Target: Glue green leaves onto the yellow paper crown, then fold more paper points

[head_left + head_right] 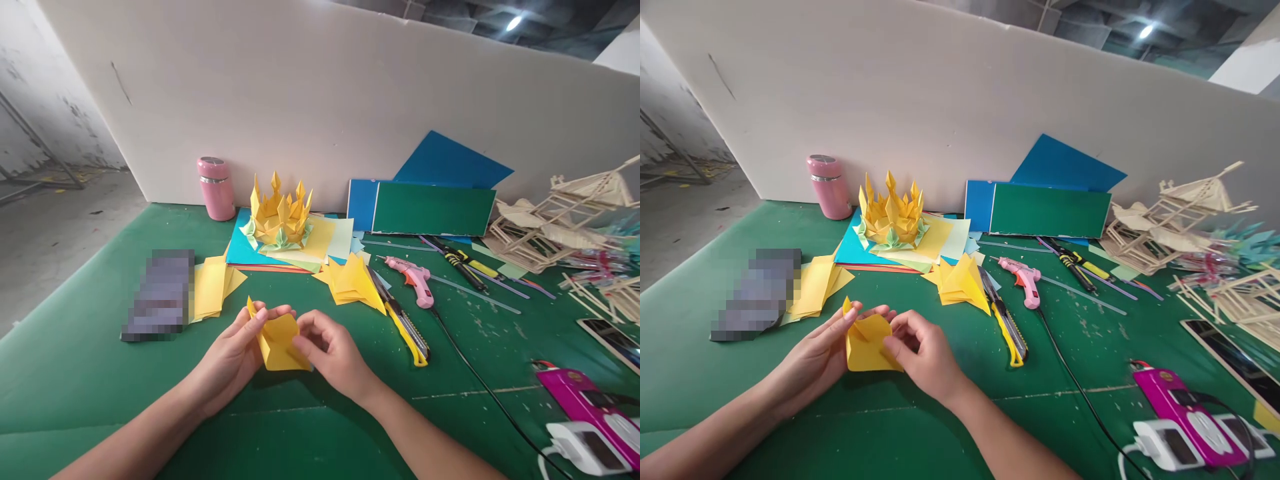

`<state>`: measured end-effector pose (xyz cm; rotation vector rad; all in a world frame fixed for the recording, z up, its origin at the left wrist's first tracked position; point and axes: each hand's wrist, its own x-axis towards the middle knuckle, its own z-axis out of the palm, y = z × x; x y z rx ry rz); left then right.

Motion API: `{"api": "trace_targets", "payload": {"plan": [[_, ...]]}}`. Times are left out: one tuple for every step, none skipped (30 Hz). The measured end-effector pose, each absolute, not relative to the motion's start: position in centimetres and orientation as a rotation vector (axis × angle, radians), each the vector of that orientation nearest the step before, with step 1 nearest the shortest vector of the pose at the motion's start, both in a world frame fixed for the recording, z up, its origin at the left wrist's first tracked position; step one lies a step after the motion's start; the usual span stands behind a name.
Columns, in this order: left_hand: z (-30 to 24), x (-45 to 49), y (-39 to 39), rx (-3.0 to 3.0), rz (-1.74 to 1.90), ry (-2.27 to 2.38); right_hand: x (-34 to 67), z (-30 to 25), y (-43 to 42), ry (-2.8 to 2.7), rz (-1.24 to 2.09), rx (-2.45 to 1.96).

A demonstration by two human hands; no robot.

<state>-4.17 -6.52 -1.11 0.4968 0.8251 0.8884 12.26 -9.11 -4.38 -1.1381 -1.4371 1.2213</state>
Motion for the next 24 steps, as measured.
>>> {"api": "trace_targets", "payload": {"plan": [[-1.1,-4.2,-6.6,0.487,0.879,0.817,12.6,-4.5,-8.9,-1.391,1.217,-1.146],[-1.0,-4.2,-6.6,0.481,0.873,0.815,12.9,-4.6,-8.7,-1.348,1.202,-1.163],[-1.0,-4.2,-6.6,0.484,0.869,0.816,13.2,-4.6,-8.6,-1.313,1.177,-1.181],[-0.9,-4.2,-6.5,0.496,0.863,0.822,13.4,-4.7,-8.4,-1.287,1.144,-1.196],[-0.9,-4.1,-6.5,0.515,0.858,0.832,13.7,-4.7,-8.3,-1.276,1.102,-1.207],[-0.9,-4.1,-6.5,0.535,0.850,0.848,13.9,-4.7,-8.2,-1.279,1.055,-1.215],[-0.9,-4.1,-6.4,0.554,0.844,0.868,14.0,-4.7,-8.2,-1.300,1.011,-1.219],[-1.0,-4.0,-6.4,0.571,0.840,0.889,14.2,-4.7,-8.2,-1.331,0.976,-1.220],[-1.0,-4.0,-6.3,0.586,0.837,0.911,14.3,-4.6,-8.2,-1.371,0.955,-1.217],[-1.1,-4.0,-6.3,0.603,0.833,0.929,14.5,-4.5,-8.3,-1.414,0.947,-1.211],[-1.2,-3.9,-6.3,0.618,0.830,0.947,14.6,-4.4,-8.3,-1.460,0.948,-1.202],[-1.2,-3.9,-6.4,0.631,0.827,0.963,14.6,-4.3,-8.4,-1.502,0.953,-1.194],[-1.1,-3.8,-6.4,0.638,0.833,0.977,14.7,-4.2,-8.5,-1.540,0.960,-1.185],[-1.1,-3.8,-6.4,0.641,0.841,0.991,14.8,-4.1,-8.6,-1.576,0.969,-1.175],[-1.0,-3.7,-6.5,0.640,0.856,1.002,14.8,-4.0,-8.7,-1.610,0.981,-1.168],[-0.9,-3.6,-6.5,0.635,0.873,1.010,14.9,-3.9,-8.8,-1.643,0.995,-1.162],[-0.8,-3.6,-6.6,0.630,0.888,1.014,14.9,-3.8,-8.9,-1.674,1.010,-1.159],[-0.7,-3.5,-6.6,0.628,0.898,1.016,14.9,-3.8,-9.0,-1.704,1.021,-1.160],[-0.7,-3.5,-6.6,0.631,0.902,1.018,15.0,-3.7,-9.1,-1.733,1.029,-1.167],[-0.7,-3.5,-6.6,0.640,0.903,1.021,15.0,-3.7,-9.2,-1.759,1.033,-1.176],[-0.8,-3.6,-6.6,0.657,0.901,1.026,15.1,-3.6,-9.3,-1.780,1.038,-1.187],[-0.9,-3.6,-6.6,0.681,0.895,1.033,15.1,-3.6,-9.4,-1.801,1.048,-1.193],[-1.0,-3.6,-6.6,0.710,0.888,1.039,15.1,-3.5,-9.5,-1.821,1.062,-1.191],[-1.1,-3.7,-6.6,0.740,0.879,1.043,15.2,-3.4,-9.5,-1.845,1.078,-1.177]]}}
